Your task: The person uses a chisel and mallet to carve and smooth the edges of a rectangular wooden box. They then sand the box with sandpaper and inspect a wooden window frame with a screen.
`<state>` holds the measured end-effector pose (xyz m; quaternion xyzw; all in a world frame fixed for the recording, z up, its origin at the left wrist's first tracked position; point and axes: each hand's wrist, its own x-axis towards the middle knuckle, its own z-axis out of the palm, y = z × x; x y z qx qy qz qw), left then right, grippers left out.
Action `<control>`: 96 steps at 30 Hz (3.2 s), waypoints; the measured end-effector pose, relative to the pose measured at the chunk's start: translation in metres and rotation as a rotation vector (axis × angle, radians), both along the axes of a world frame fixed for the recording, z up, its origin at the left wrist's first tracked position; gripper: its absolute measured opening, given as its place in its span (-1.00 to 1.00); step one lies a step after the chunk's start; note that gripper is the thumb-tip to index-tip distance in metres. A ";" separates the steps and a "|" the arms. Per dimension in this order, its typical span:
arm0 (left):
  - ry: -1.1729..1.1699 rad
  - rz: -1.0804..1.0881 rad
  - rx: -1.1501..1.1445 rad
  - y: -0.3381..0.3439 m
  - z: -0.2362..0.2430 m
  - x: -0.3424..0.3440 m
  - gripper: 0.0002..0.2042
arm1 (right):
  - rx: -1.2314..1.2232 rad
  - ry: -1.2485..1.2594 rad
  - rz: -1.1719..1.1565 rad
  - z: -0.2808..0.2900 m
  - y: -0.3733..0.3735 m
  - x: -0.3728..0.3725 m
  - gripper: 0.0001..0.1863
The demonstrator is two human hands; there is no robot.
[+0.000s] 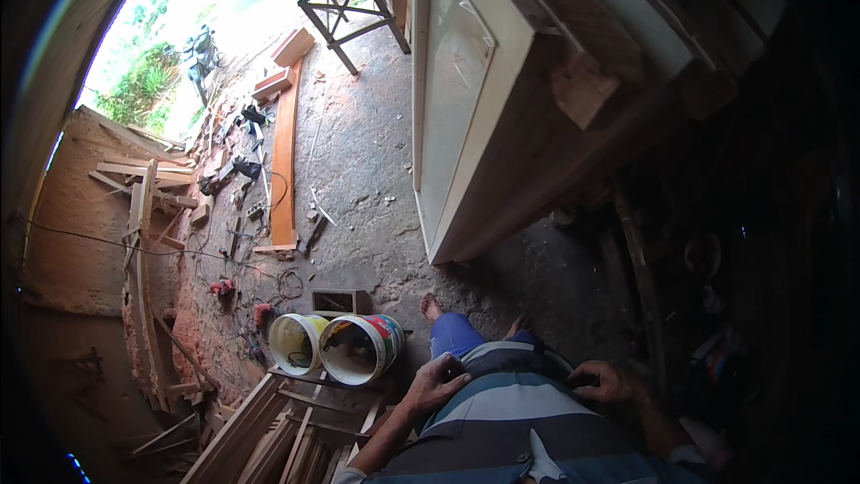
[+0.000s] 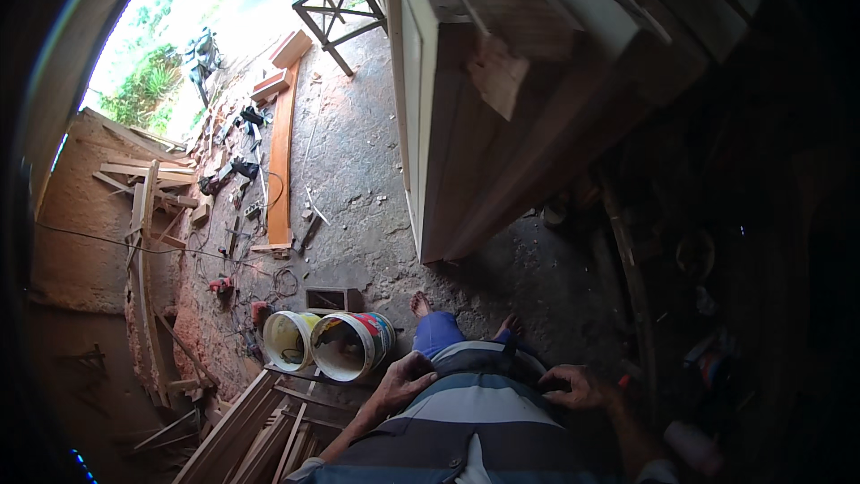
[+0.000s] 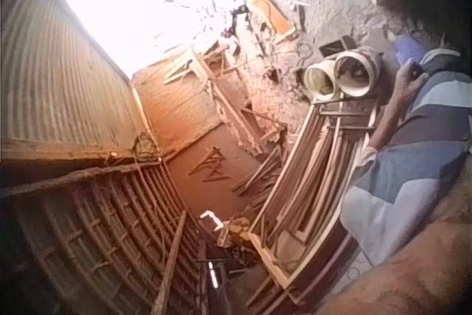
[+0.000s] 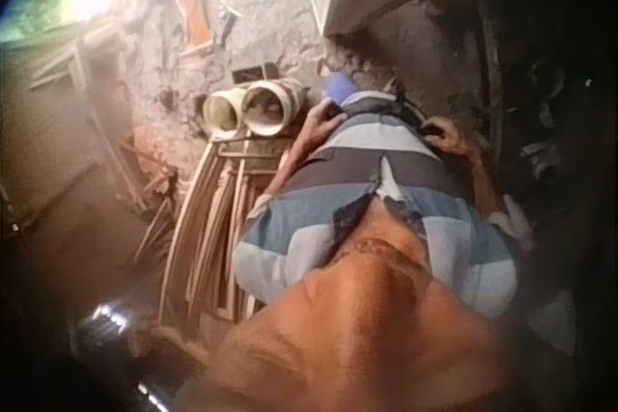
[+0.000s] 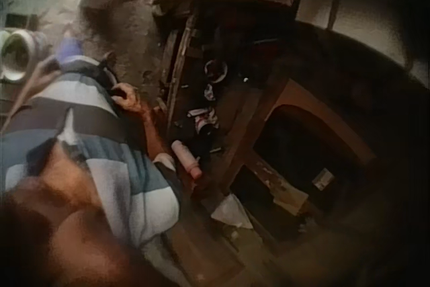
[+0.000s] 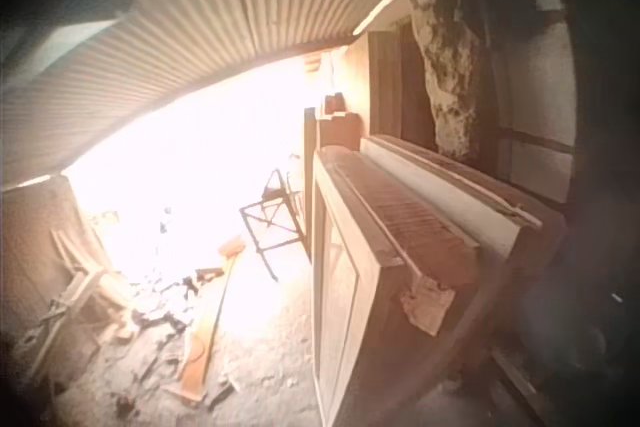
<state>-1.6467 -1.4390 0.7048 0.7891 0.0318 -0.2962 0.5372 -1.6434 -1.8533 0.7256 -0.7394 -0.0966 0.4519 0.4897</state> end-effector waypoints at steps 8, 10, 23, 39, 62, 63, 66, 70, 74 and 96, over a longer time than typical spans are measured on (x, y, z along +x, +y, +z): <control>-0.002 0.066 -0.013 0.083 -0.014 0.037 -0.69 | -0.016 0.086 0.102 -0.012 0.087 0.066 -0.55; 0.011 0.085 -0.032 0.120 -0.021 0.053 -0.67 | -0.040 0.125 0.104 -0.015 0.127 0.087 -0.55; -0.111 0.209 -0.063 0.357 -0.044 0.113 -0.74 | -0.038 0.151 0.441 -0.018 0.379 0.253 -0.45; -0.065 0.073 -0.071 0.486 -0.047 0.443 -0.74 | 0.091 0.130 0.354 -0.063 0.511 0.505 -0.46; -0.130 -0.679 -0.083 0.549 -0.019 0.903 -0.70 | 0.109 0.104 -0.427 -0.044 0.584 0.720 -0.58; -0.096 -0.695 -0.116 0.546 -0.014 0.920 -0.73 | 0.064 0.259 -0.492 -0.039 0.588 0.725 -0.56; -0.023 -0.713 -0.108 0.535 -0.005 0.963 -0.75 | 0.017 0.046 -0.538 -0.026 0.598 0.740 -0.57; 0.070 -0.740 -0.140 0.511 -0.007 1.013 -0.78 | -0.024 0.022 -0.628 -0.015 0.601 0.760 -0.57; 0.076 -0.795 -0.159 0.474 -0.017 1.058 -0.83 | -0.089 0.084 -0.635 -0.010 0.578 0.792 -0.58; 0.064 -1.257 -0.189 0.053 -0.041 1.246 -0.82 | -0.370 -0.715 -1.339 -0.015 0.109 1.083 -0.76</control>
